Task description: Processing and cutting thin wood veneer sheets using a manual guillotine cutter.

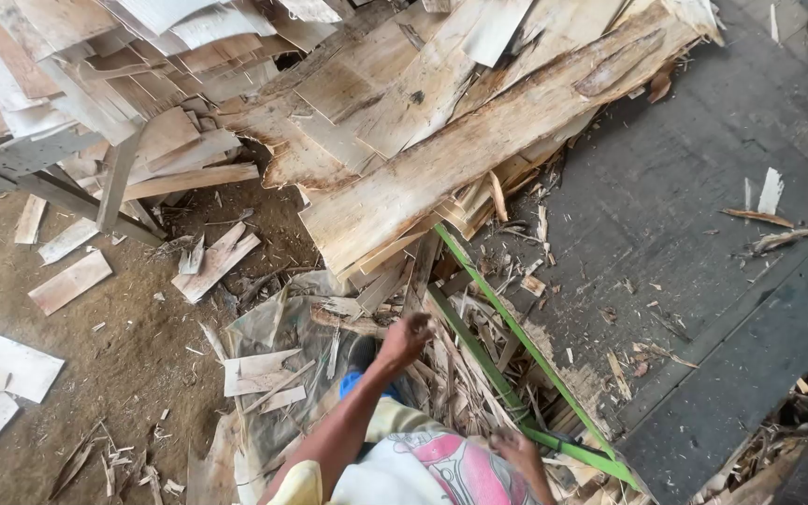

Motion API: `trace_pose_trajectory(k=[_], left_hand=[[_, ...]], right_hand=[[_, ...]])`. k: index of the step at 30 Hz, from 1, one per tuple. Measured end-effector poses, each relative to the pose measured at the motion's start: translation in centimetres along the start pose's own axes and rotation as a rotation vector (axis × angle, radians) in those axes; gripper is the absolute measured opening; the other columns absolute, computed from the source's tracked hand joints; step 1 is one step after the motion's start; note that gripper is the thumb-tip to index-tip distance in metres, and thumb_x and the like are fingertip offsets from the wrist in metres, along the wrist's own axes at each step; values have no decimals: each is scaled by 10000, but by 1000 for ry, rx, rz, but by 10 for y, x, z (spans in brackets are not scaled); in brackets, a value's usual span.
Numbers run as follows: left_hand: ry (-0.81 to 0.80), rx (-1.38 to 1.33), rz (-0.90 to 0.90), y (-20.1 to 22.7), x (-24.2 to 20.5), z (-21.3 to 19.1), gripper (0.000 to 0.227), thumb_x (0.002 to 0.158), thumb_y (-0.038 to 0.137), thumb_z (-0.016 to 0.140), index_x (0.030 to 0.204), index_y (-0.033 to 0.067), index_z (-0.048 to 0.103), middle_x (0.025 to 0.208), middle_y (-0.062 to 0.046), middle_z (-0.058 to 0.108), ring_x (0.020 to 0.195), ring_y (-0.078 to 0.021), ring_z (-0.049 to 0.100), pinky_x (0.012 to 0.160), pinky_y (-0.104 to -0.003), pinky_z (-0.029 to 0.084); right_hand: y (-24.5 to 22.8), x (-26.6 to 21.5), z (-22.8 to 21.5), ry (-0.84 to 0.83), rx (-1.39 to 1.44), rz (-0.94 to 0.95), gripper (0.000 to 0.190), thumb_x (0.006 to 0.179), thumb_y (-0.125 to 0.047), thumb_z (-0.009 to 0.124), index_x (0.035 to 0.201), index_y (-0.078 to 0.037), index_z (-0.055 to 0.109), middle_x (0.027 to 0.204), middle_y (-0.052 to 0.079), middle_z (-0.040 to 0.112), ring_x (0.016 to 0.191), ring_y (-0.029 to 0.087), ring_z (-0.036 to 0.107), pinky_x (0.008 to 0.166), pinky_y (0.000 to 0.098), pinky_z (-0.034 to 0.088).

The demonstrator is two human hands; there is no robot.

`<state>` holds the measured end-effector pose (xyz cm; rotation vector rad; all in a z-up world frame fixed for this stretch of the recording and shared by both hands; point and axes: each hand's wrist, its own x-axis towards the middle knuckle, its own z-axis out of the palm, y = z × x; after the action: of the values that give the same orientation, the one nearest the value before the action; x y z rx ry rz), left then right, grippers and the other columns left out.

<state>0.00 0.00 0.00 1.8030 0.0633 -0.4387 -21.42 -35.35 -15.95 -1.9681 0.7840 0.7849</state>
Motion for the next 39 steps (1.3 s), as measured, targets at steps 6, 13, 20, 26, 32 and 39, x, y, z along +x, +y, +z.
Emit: trace_pose_trajectory(k=[6,13,20,26,32,39], left_hand=[[398,245,187,80,33,-92,436,923,204,655,1342,84,649,1303,-206,685,1214,-404,650,1016,-455,534],[465,369,373,119,214,-165,583,919,267,705,1429,44,531,1536,-262,459,1443,-521,334,1187,-547,325],[476,493,236,152,393,-196,718,969,434,625,1536,54,401,1614,-281,300,1506,-504,192,1229,-606,129],[493,649,119,142,452,-185,787,966,535,532,1560,53,346,1640,-247,278,1538,-466,136,1240,-585,24],[477,708,24,162,455,-177,770,1006,538,425,1588,49,301,1662,-200,263,1560,-445,96,1244,-580,-40],[423,806,-71,175,460,-178,771,1011,567,348,1594,72,248,1664,-184,206,1547,-418,59,1218,-577,-73]], right_hand=[[-168,-15,-10,-10,325,-186,423,902,-214,754,1293,-65,694,1030,167,790,799,191,720,671,310,564],[-397,25,4,218,161,-302,389,898,-219,747,1266,-102,699,999,14,774,797,81,722,691,243,569],[-553,121,-26,175,510,-402,437,918,-162,721,1328,-52,617,1023,108,743,749,148,684,603,269,591],[-720,185,-115,523,194,-435,521,889,-270,771,1336,-74,590,1088,103,774,867,202,740,771,338,600],[-809,349,-180,883,-132,-686,720,826,-409,894,1328,5,587,1165,230,713,1035,397,683,928,519,526],[-845,430,-210,811,-106,-509,715,716,-285,941,1247,61,611,1181,288,651,1052,457,631,894,527,520]])
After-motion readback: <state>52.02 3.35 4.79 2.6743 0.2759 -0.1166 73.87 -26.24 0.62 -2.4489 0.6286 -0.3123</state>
